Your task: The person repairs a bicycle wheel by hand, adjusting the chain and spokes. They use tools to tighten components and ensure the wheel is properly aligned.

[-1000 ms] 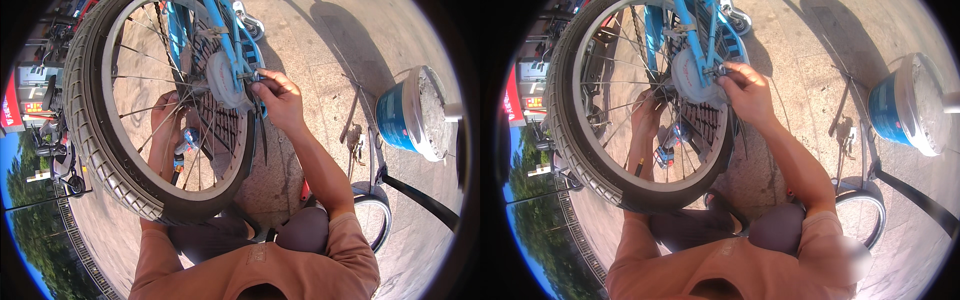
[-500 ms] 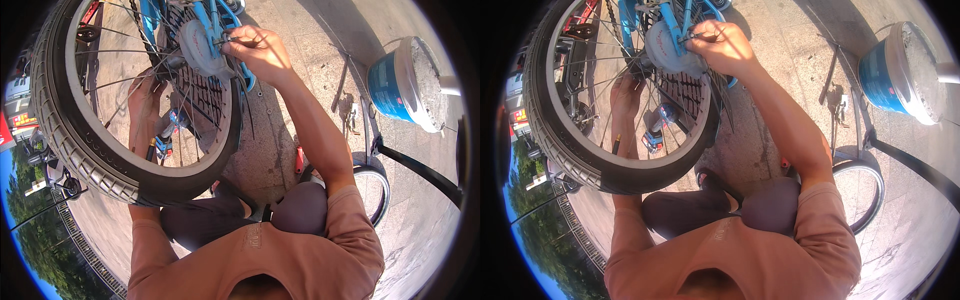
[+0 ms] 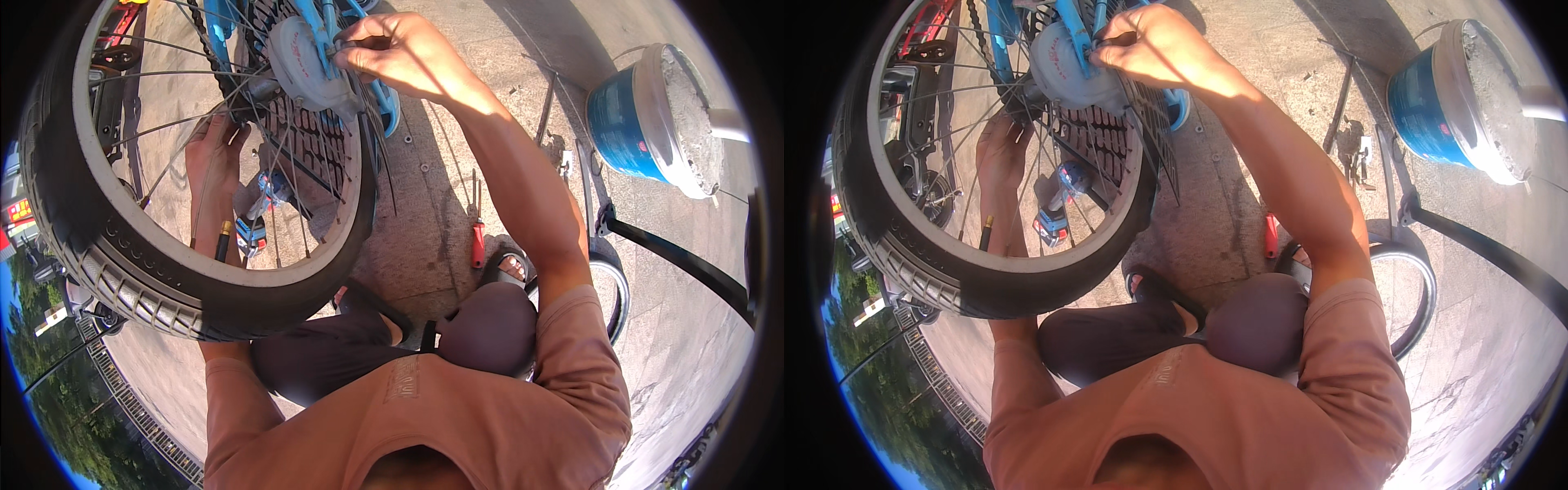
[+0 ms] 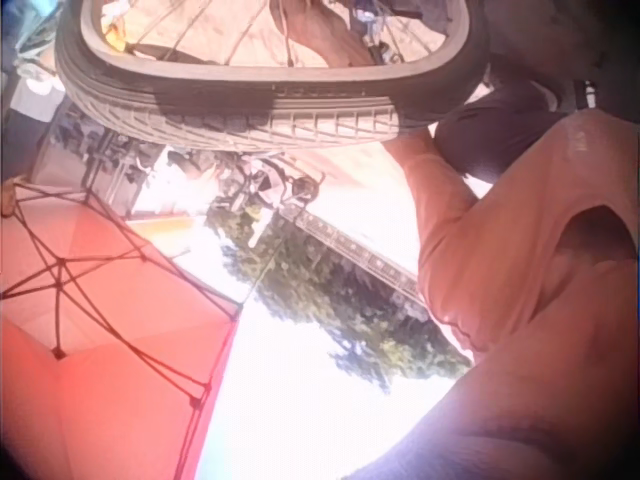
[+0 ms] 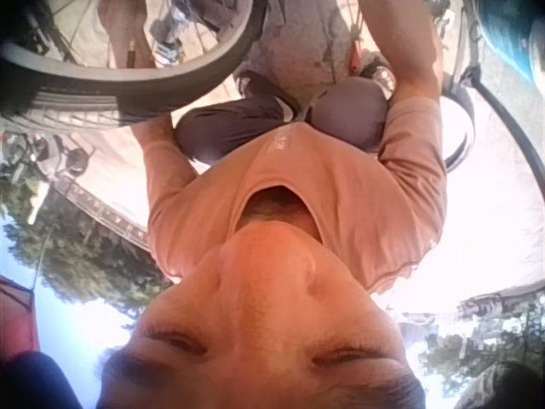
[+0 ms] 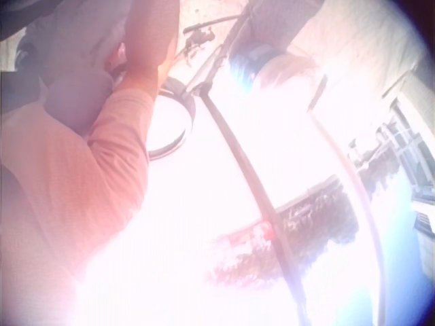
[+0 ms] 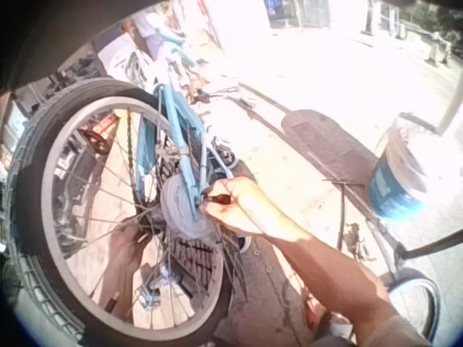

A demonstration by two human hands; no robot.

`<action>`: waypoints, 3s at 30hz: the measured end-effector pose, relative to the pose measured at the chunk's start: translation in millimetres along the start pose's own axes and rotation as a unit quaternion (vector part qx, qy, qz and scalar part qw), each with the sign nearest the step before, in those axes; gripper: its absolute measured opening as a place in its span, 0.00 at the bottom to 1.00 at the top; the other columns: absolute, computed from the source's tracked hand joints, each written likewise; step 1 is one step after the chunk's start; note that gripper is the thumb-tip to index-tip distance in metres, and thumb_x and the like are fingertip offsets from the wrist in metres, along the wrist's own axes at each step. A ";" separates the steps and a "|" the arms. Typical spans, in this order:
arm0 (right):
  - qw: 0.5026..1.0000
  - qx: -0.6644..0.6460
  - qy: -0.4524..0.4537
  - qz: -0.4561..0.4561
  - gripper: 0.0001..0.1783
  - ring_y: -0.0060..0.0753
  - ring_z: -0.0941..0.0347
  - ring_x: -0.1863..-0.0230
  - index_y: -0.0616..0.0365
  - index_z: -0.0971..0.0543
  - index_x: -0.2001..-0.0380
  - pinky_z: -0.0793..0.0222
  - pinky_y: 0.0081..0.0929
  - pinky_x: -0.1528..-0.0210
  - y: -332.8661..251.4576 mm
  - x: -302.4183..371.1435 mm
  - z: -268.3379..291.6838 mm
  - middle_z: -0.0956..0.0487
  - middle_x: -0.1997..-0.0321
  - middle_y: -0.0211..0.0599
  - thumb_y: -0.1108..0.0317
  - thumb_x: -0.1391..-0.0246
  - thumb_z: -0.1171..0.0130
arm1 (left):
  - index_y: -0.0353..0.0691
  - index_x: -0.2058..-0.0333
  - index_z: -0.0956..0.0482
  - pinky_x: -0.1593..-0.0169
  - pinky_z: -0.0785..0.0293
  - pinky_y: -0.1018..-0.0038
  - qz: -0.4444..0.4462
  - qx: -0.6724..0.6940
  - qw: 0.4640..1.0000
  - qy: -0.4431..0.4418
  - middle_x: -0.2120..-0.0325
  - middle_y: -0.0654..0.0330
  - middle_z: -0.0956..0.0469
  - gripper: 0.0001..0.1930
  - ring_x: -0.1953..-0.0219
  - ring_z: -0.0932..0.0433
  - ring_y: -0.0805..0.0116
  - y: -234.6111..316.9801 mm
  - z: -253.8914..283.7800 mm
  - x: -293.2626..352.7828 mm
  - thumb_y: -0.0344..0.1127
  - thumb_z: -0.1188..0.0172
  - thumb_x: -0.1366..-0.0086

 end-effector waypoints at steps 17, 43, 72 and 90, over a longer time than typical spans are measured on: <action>0.970 -0.178 0.154 -0.062 0.13 0.18 0.24 0.66 0.60 0.19 0.58 0.27 0.21 0.61 47.5 67.8 13.3 0.17 0.65 0.31 0.67 0.46 0.34 | 0.35 0.52 0.27 0.46 0.30 0.63 0.019 0.001 0.999 -0.034 0.53 0.54 0.24 0.12 0.51 0.26 0.61 -7.2 21.6 -14.8 0.32 0.46 0.32; 0.881 0.292 0.164 -0.334 0.16 0.45 0.21 0.57 0.50 0.19 0.55 0.26 0.36 0.53 275.4 220.7 113.6 0.17 0.59 0.42 0.64 0.48 0.43 | 0.29 0.49 0.29 0.42 0.32 0.66 0.021 0.004 1.000 -0.012 0.45 0.50 0.30 0.17 0.45 0.31 0.59 -6.5 24.1 -6.2 0.37 0.54 0.28; 0.989 -0.010 0.048 -0.143 0.12 0.28 0.21 0.63 0.62 0.20 0.58 0.27 0.25 0.58 112.1 77.1 23.2 0.17 0.64 0.40 0.67 0.42 0.41 | 0.38 0.58 0.22 0.57 0.26 0.68 0.007 0.052 0.998 0.023 0.66 0.59 0.19 0.10 0.63 0.22 0.68 -7.7 -12.1 13.1 0.35 0.37 0.36; 0.997 -0.068 0.020 0.038 0.13 0.21 0.27 0.61 0.59 0.25 0.53 0.32 0.19 0.54 15.0 23.8 16.6 0.21 0.59 0.31 0.72 0.40 0.41 | 0.37 0.56 0.22 0.60 0.27 0.76 0.022 0.118 0.991 -0.060 0.65 0.62 0.19 0.10 0.64 0.22 0.74 -10.5 -18.6 7.9 0.32 0.42 0.34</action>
Point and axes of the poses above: each hand's wrist, its own x-axis away from the middle knuckle, its own z-axis out of the back of the hand, y = z × x, the point moved 7 cm from there along -x, towards the middle knuckle
